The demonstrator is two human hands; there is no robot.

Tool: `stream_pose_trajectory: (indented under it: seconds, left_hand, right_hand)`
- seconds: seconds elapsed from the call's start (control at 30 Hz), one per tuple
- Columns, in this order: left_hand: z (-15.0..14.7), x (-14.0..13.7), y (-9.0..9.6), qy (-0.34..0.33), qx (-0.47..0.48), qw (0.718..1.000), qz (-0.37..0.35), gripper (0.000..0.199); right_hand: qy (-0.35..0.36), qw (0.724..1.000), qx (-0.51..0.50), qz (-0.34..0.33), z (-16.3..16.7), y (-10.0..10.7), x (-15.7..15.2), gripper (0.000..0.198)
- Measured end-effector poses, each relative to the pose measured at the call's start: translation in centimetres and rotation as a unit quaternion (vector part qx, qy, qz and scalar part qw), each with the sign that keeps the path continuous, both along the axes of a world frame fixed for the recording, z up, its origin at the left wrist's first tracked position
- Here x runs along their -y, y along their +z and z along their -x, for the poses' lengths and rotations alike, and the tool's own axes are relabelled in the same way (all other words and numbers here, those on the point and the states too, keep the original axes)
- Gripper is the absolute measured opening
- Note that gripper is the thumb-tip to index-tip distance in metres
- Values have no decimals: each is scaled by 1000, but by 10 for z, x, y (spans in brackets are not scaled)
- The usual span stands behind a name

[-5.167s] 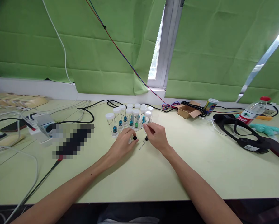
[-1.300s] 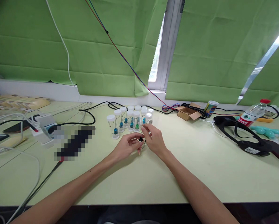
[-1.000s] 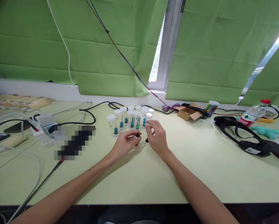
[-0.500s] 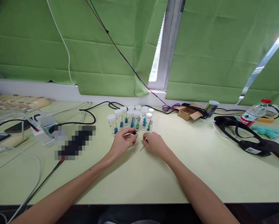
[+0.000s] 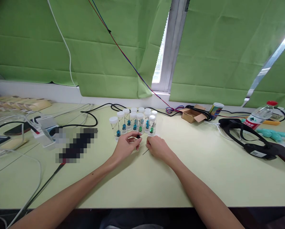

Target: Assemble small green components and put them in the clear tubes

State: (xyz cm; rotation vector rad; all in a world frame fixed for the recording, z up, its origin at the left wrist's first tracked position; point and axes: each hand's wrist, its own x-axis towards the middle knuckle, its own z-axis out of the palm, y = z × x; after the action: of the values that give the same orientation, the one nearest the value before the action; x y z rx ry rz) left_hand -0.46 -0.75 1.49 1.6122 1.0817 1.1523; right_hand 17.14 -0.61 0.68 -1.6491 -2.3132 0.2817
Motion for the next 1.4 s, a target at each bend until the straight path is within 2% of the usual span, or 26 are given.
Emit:
stream_pose_trajectory:
  seconds: [0.47,0.93,1.07,1.4]
  left_hand:
    - [-1,2,0,0,8,1000,12,28]
    - [-1,2,-1,-8,8,1000,5,25]
    - [-1,2,0,-9,11,1000,7,27]
    - [0,1,2,-9,28,999,25,23]
  right_hand:
    - [5,1000,-9,-9,2,1,0,13]
    - [71,991,-114,-19,1,0,1,16]
    - [90,984,-148,-48,3,2,1,18]
    - [85,964,-237,-84,7,4,2,16]
